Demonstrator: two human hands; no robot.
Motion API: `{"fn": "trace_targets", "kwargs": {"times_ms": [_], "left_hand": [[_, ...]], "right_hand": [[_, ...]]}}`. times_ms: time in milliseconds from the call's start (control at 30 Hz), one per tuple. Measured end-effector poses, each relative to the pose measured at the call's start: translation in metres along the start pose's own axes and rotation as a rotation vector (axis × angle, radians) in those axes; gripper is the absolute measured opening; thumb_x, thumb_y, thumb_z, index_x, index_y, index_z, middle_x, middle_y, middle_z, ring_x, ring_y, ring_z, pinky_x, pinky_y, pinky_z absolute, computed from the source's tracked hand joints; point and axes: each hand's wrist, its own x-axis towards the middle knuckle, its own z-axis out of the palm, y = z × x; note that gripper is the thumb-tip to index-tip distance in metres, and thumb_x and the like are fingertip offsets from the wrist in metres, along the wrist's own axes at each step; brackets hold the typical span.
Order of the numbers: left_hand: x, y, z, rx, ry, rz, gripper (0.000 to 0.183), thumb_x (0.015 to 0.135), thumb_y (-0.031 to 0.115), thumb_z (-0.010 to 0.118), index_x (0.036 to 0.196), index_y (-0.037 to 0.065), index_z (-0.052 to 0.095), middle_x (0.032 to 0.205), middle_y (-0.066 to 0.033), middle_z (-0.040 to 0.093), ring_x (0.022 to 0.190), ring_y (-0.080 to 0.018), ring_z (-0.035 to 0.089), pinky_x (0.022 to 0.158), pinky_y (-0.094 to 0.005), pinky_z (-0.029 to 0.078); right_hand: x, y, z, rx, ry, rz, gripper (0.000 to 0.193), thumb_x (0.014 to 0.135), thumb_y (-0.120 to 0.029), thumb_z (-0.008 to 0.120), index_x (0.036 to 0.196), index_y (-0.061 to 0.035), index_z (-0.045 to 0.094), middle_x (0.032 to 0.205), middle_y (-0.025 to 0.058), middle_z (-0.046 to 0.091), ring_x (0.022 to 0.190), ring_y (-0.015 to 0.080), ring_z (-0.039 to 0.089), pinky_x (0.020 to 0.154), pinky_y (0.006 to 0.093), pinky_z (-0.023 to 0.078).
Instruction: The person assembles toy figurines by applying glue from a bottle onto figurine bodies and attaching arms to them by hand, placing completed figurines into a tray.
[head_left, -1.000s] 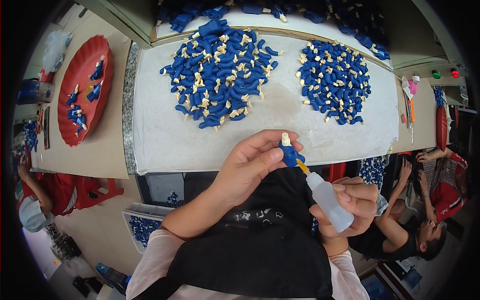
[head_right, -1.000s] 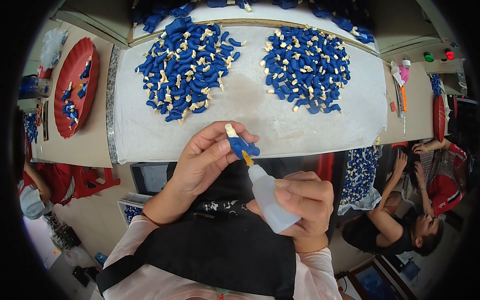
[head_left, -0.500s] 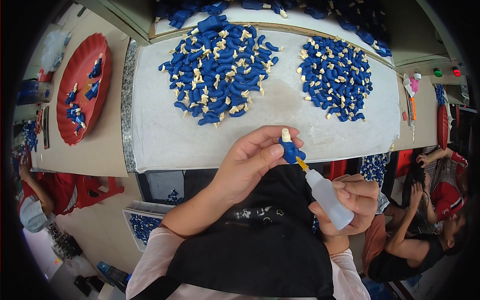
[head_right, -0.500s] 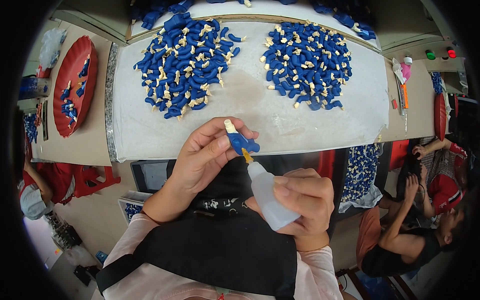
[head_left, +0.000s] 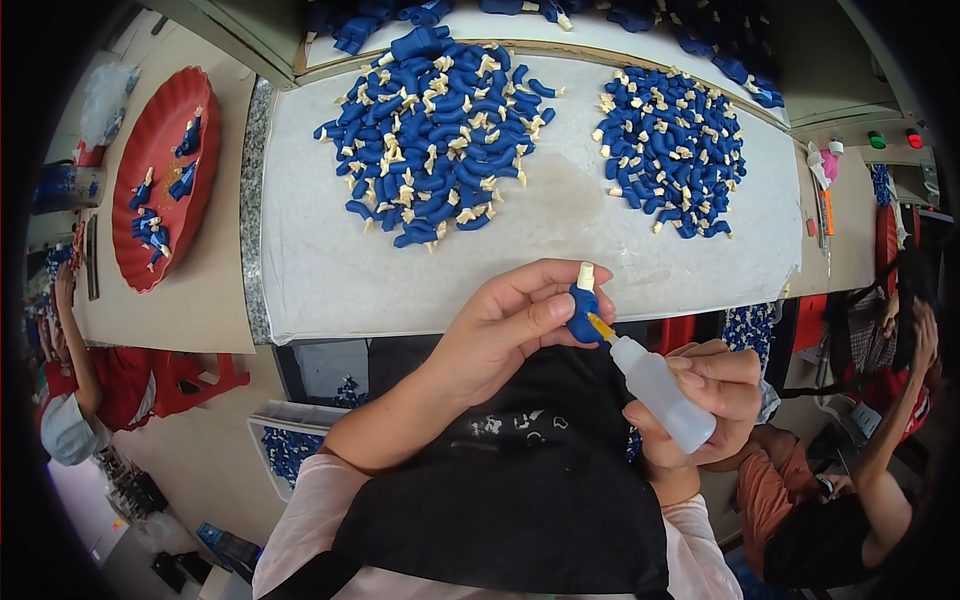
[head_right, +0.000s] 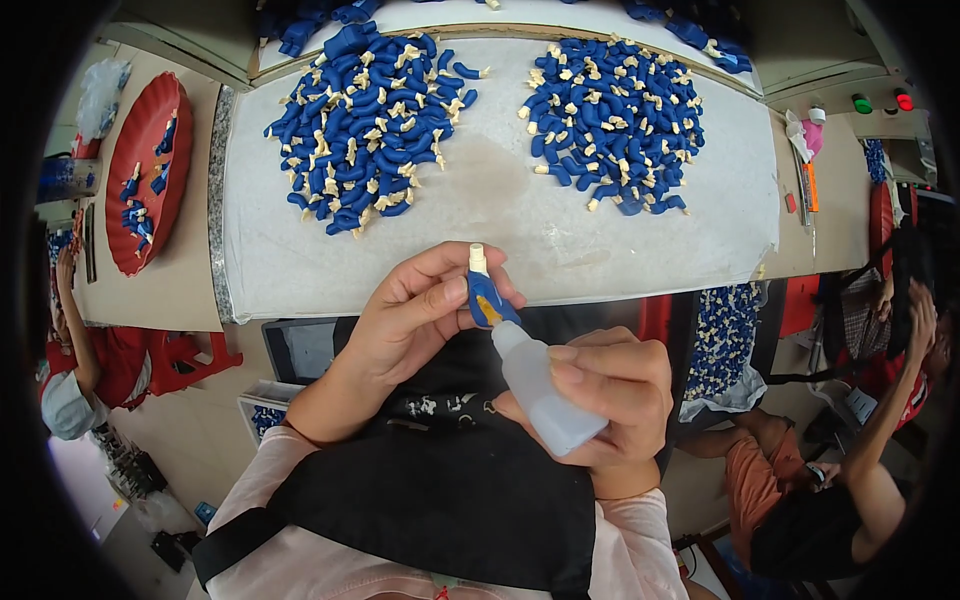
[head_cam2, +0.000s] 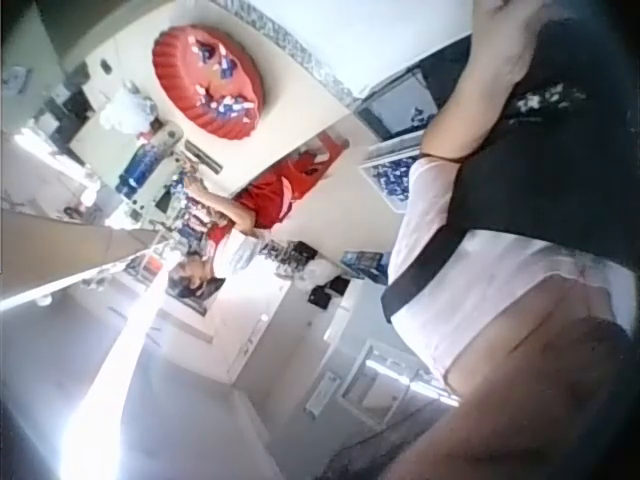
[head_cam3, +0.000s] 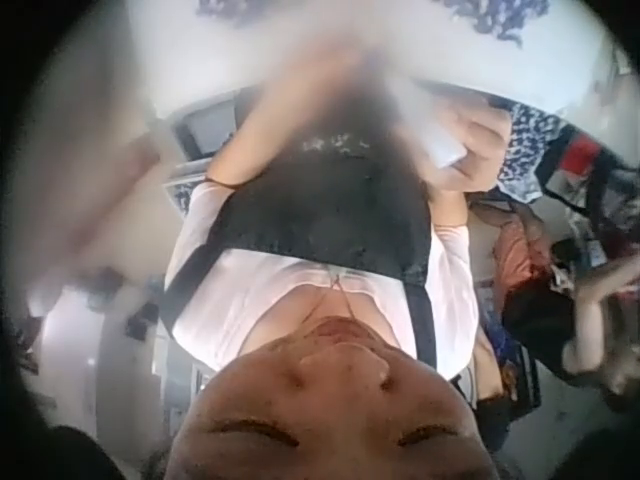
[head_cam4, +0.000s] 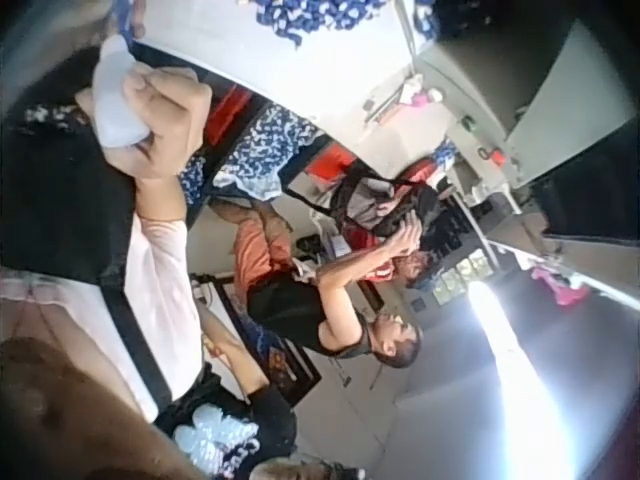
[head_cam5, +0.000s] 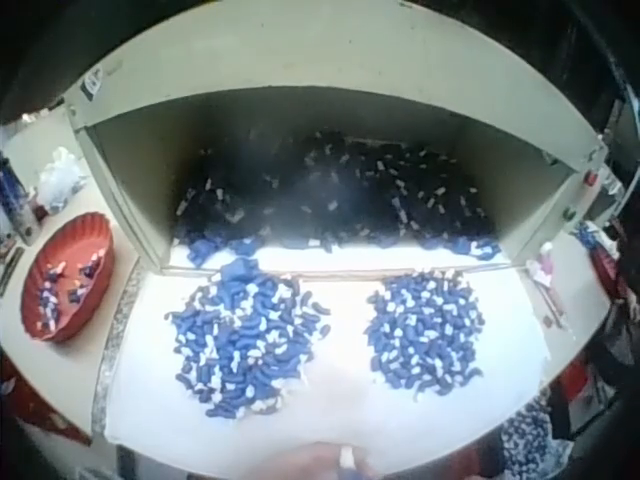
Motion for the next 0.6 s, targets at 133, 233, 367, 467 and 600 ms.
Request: {"fn": "trace_targets", "kwargs": {"times_ms": [133, 233, 367, 467, 600], "left_hand": [[0.0003, 0.0011, 0.0003, 0.003, -0.006, -0.031, 0.031, 0.085, 0.019, 0.046, 0.112, 0.002, 0.047, 0.096, -0.0134, 0.056, 0.093, -0.0214, 0.054, 0.079, -0.0309, 0.043], [-0.0003, 0.0008, 0.0017, 0.019, 0.007, -0.03, 0.032, 0.085, 0.02, 0.047, 0.112, 0.002, 0.047, 0.094, -0.0137, 0.056, 0.092, -0.0211, 0.054, 0.078, -0.0306, 0.043], [0.0011, 0.0019, 0.0006, 0.011, 0.002, -0.032, 0.031, 0.086, 0.019, 0.046, 0.112, 0.002, 0.047, 0.094, -0.0134, 0.056, 0.092, -0.0211, 0.054, 0.078, -0.0305, 0.043], [-0.0007, 0.0027, 0.0003, 0.018, 0.022, -0.023, 0.03, 0.086, 0.018, 0.045, 0.111, 0.002, 0.047, 0.094, -0.0133, 0.056, 0.092, -0.0212, 0.055, 0.077, -0.0297, 0.044], [-0.0042, 0.0066, -0.0016, 0.003, 0.042, -0.004, 0.031, 0.086, 0.016, 0.045, 0.112, 0.001, 0.044, 0.096, -0.0139, 0.055, 0.093, -0.0237, 0.055, 0.076, -0.031, 0.046]], "right_hand": [[0.0006, 0.002, 0.0002, -0.029, 0.005, -0.013, 0.044, 0.057, -0.019, 0.078, 0.087, -0.0045, 0.049, 0.078, 0.0065, 0.047, 0.062, 0.0134, 0.05, 0.057, 0.0242, 0.046], [0.0, 0.001, -0.0005, -0.029, 0.009, -0.02, 0.044, 0.058, -0.019, 0.078, 0.087, -0.0045, 0.049, 0.077, 0.0064, 0.047, 0.062, 0.0134, 0.051, 0.057, 0.0245, 0.046], [0.0017, 0.0017, 0.0006, -0.03, 0.009, -0.012, 0.043, 0.058, -0.02, 0.078, 0.087, -0.0046, 0.049, 0.076, 0.0059, 0.047, 0.061, 0.0131, 0.051, 0.056, 0.0244, 0.045], [0.002, 0.0018, 0.0006, -0.054, 0.004, -0.014, 0.043, 0.06, -0.021, 0.077, 0.086, -0.0044, 0.047, 0.076, 0.0062, 0.046, 0.061, 0.0127, 0.05, 0.055, 0.0239, 0.045], [0.0019, -0.0001, -0.003, 0.112, 0.138, 0.047, 0.048, 0.055, -0.019, 0.079, 0.087, -0.0063, 0.046, 0.082, 0.008, 0.047, 0.061, 0.0149, 0.052, 0.055, 0.0256, 0.046]]}}
